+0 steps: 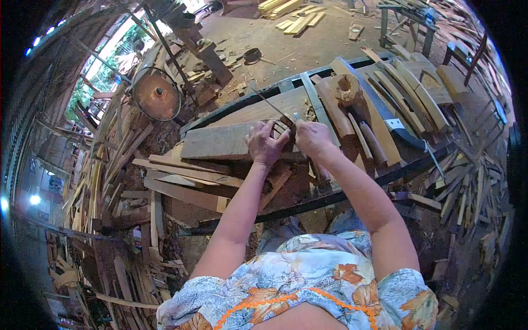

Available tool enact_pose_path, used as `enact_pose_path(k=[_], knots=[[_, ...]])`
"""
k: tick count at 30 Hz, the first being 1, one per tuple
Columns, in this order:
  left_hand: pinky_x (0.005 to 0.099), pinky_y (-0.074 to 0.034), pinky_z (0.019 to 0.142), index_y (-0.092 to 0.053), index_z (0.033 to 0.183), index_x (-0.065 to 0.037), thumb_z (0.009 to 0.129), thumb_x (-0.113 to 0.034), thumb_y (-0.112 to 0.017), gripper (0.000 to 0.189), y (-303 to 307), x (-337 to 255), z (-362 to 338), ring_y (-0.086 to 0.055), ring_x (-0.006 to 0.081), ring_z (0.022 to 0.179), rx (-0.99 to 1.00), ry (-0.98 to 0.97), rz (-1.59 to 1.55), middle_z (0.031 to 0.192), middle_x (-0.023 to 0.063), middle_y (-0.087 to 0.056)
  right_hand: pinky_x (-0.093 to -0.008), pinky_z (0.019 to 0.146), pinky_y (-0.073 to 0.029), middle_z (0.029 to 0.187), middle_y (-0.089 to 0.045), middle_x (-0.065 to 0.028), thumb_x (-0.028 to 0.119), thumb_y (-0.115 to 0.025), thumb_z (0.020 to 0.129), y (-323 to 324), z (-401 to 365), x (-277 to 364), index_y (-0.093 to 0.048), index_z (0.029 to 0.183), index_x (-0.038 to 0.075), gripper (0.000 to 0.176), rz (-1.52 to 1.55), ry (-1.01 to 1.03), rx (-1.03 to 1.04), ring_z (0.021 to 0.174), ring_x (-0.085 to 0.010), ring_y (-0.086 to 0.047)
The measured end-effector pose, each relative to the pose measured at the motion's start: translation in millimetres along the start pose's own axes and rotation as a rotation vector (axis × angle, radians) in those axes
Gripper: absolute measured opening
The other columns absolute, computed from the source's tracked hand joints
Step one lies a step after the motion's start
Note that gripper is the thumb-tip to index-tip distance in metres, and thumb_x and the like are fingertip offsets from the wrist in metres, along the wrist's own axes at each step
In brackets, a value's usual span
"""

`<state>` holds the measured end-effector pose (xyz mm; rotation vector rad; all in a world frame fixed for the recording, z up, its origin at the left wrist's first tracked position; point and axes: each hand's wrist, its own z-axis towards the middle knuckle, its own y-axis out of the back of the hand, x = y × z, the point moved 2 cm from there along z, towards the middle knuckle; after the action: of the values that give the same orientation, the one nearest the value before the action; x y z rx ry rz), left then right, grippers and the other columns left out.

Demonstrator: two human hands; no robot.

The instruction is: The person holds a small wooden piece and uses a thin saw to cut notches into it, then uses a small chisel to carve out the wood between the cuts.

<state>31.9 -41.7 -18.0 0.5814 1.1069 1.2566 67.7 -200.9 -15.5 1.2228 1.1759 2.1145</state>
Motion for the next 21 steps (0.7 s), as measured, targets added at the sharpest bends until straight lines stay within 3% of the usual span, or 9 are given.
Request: enact_pose_path(k=[3, 7, 12, 19, 21], knots=[[0.0443, -0.036, 0.085, -0.066, 0.103, -0.016, 0.067, -0.057, -0.064, 0.054, -5.8, 2.1, -2.2, -0.053, 0.0277, 0.096, -0.03, 0.005, 0.02, 0.096, 0.0064, -0.057, -0.0489, 0.068, -0.05, 0.076, -0.064, -0.0204, 0.012, -0.05, 0.081, -0.4, -8.0, -0.1, -0.058, 0.083, 0.003, 0.011, -0.024, -0.014, -0.046, 0.074, -0.0395, -0.064], [0.0442, -0.036, 0.085, -0.067, 0.101, -0.016, 0.068, -0.056, -0.064, 0.052, -4.1, 0.6, -3.1, -0.052, 0.0274, 0.097, -0.084, -0.018, 0.031, 0.097, 0.0066, -0.057, -0.0467, 0.063, -0.049, 0.07, -0.061, -0.0209, 0.017, -0.053, 0.084, 26.3, -93.1, -16.4, -0.054, 0.095, 0.005, 0.017, 0.01, -0.028, -0.015, 0.07, -0.0384, -0.062], [0.0446, -0.036, 0.084, -0.067, 0.1, -0.016, 0.069, -0.055, -0.064, 0.05, -3.6, -0.3, -1.5, -0.052, 0.0272, 0.097, -0.068, -0.015, 0.026, 0.097, 0.0068, -0.057, -0.0473, 0.061, -0.048, 0.07, -0.061, -0.0204, 0.018, -0.053, 0.084, 37.4, -142.4, -29.0, -0.053, 0.089, 0.005, 0.014, 0.007, -0.092, 0.025, 0.068, -0.0388, -0.062], [0.0468, -0.037, 0.081, -0.066, 0.104, -0.017, 0.069, -0.056, -0.065, 0.052, -5.9, 3.7, -1.8, -0.053, 0.0277, 0.096, -0.099, -0.062, 0.029, 0.093, 0.0067, -0.056, -0.0461, 0.067, -0.051, 0.082, -0.066, -0.0194, 0.016, -0.052, 0.081, 4.7, -4.1, -1.8, -0.059, 0.084, 0.004, 0.014, 0.011, -0.005, 0.029, 0.079, -0.037, -0.065], [0.0472, -0.037, 0.081, -0.066, 0.103, -0.017, 0.069, -0.057, -0.065, 0.052, -3.8, 1.5, 0.6, -0.053, 0.0277, 0.096, -0.095, -0.067, 0.007, 0.093, 0.0066, -0.056, -0.046, 0.067, -0.051, 0.082, -0.066, -0.0193, 0.017, -0.052, 0.082, 2.7, 4.7, 5.5, -0.059, 0.084, 0.004, 0.015, -0.008, -0.019, 0.0, 0.079, -0.0374, -0.065]])
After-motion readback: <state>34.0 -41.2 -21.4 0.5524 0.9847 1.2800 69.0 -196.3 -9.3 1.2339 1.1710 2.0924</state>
